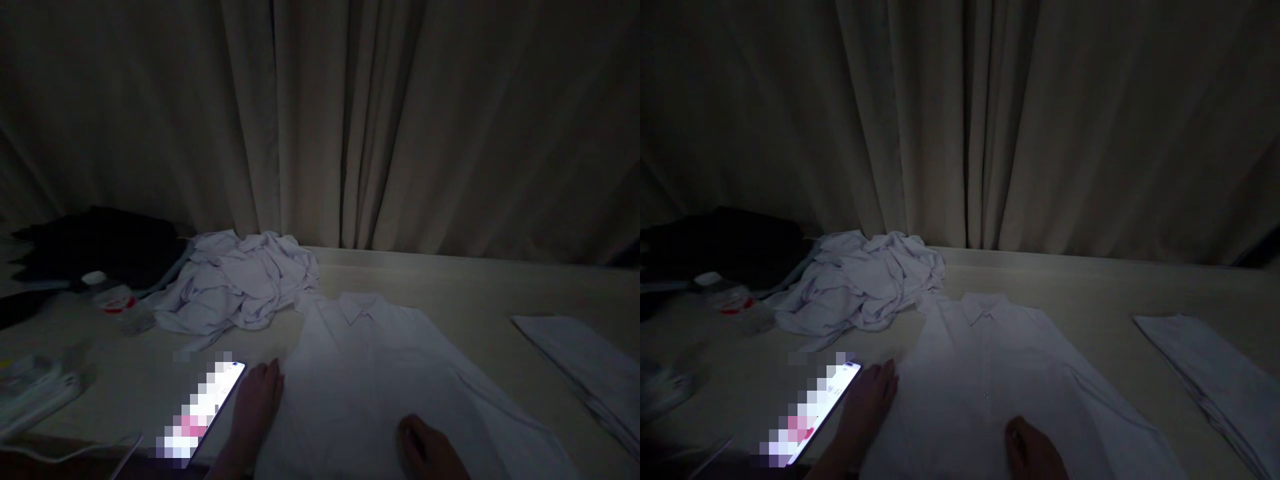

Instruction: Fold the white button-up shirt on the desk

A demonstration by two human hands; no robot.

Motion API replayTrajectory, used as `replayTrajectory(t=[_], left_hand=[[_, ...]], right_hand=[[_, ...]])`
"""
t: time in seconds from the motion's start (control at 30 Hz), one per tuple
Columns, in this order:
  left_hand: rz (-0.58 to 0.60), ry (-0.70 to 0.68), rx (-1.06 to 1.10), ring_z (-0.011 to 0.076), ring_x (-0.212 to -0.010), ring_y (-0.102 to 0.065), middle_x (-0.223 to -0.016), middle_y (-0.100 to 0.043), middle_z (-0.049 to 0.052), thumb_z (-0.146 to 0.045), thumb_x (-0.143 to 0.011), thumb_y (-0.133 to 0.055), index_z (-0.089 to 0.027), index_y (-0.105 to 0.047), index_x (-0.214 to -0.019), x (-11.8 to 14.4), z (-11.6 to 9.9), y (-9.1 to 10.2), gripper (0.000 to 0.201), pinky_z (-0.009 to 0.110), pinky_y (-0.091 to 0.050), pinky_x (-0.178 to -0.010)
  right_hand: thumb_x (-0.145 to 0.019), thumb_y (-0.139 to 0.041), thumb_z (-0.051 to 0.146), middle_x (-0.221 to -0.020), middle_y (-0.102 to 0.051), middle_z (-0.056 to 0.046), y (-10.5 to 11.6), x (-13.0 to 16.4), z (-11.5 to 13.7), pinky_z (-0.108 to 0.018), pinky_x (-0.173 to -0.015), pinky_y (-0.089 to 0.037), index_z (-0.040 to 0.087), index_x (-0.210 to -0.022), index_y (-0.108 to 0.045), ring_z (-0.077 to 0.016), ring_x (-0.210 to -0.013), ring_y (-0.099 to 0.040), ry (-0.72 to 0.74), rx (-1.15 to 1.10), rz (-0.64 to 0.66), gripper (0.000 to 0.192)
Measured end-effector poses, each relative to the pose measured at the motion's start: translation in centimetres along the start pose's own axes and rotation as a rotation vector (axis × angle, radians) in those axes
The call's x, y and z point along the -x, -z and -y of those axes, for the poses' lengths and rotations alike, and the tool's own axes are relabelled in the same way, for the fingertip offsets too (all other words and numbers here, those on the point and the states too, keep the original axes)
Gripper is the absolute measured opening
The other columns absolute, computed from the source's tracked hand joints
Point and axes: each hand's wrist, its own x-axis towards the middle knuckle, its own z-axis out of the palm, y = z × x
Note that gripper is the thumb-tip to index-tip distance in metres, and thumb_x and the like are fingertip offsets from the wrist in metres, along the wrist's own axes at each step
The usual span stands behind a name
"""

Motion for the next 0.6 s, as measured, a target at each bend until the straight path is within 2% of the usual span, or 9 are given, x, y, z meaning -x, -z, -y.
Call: replayTrajectory(t=[0.1, 0.17, 0.27, 0.33, 0.4, 0.5, 0.6], left_hand=[[-0.132, -0.119, 0.01, 0.0238, -0.111, -0.056, -0.122, -0.061, 0.014, -0.035, -0.09, -0.033, -0.013, -0.053, -0.123, 0.2, 0.2, -2.4, 0.045, 0.038, -0.044, -0.094], [-0.179, -0.159, 0.002, 0.0237, -0.115, -0.055, -0.126, -0.059, 0.014, -0.039, -0.089, -0.036, -0.012, -0.054, -0.123, 0.4, 0.6, -4.2, 0.047, 0.038, -0.045, -0.096], [-0.247, -0.195, -0.066, 0.0252, -0.119, -0.053, -0.128, -0.059, 0.011, -0.041, -0.087, -0.038, -0.014, -0.053, -0.124, 0.7, 1.5, -6.3, 0.048, 0.041, -0.046, -0.096], [-0.301, -0.251, -0.112, 0.0254, -0.122, -0.051, -0.131, -0.056, 0.008, -0.044, -0.087, -0.04, -0.017, -0.05, -0.127, 0.9, 2.2, -7.2, 0.05, 0.042, -0.044, -0.097], [-0.366, -0.298, -0.155, 0.0257, -0.124, -0.049, -0.135, -0.053, 0.007, -0.047, -0.085, -0.042, -0.018, -0.044, -0.132, 1.1, 2.8, -7.9, 0.055, 0.043, -0.042, -0.098], [-0.431, -0.341, -0.196, 0.0271, -0.126, -0.046, -0.139, -0.048, 0.009, -0.052, -0.083, -0.044, -0.017, -0.031, -0.14, 1.4, 3.4, -8.4, 0.068, 0.044, -0.038, -0.1], [-0.402, -0.327, -0.19, 0.0273, -0.128, -0.043, -0.141, -0.045, 0.009, -0.056, -0.082, -0.042, -0.019, -0.022, -0.143, 1.8, 3.5, -8.5, 0.075, 0.045, -0.034, -0.102]], right_hand=[[-0.089, -0.034, 0.032, -0.101, -0.067, -0.007, -0.4, -5.2, 4.2, -0.029, -0.086, -0.047, 0.021, -0.1, -0.061, -0.0176, -0.094, -0.062, 0.22, 0.051, -0.109, 0.031], [-0.089, -0.033, 0.03, -0.118, -0.062, -0.01, -1.3, -9.0, 7.3, -0.033, -0.099, -0.041, 0.017, -0.114, -0.058, -0.0198, -0.11, -0.056, 0.373, 0.13, -0.155, 0.037], [-0.089, -0.034, 0.029, -0.138, -0.047, -0.011, -3.4, -14.8, 11.5, -0.037, -0.11, -0.029, 0.013, -0.131, -0.046, -0.0221, -0.128, -0.041, 0.578, 0.263, -0.1, 0.046], [-0.09, -0.035, 0.03, -0.145, -0.038, -0.012, -5.0, -18.2, 13.6, -0.039, -0.113, -0.023, 0.011, -0.135, -0.039, -0.0234, -0.134, -0.032, 0.664, 0.337, -0.044, 0.05], [-0.09, -0.034, 0.032, -0.148, -0.032, -0.012, -6.6, -20.9, 15.0, -0.041, -0.114, -0.018, 0.009, -0.138, -0.035, -0.0242, -0.137, -0.025, 0.694, 0.392, -0.015, 0.052], [-0.091, -0.032, 0.037, -0.148, -0.031, -0.013, -8.6, -24.0, 15.5, -0.042, -0.114, -0.016, 0.009, -0.139, -0.033, -0.0252, -0.138, -0.022, 0.671, 0.444, -0.014, 0.055], [-0.092, -0.029, 0.045, -0.147, -0.033, -0.015, -10.1, -26.0, 14.7, -0.045, -0.114, -0.015, 0.007, -0.138, -0.034, -0.0276, -0.137, -0.023, 0.607, 0.471, -0.027, 0.06]])
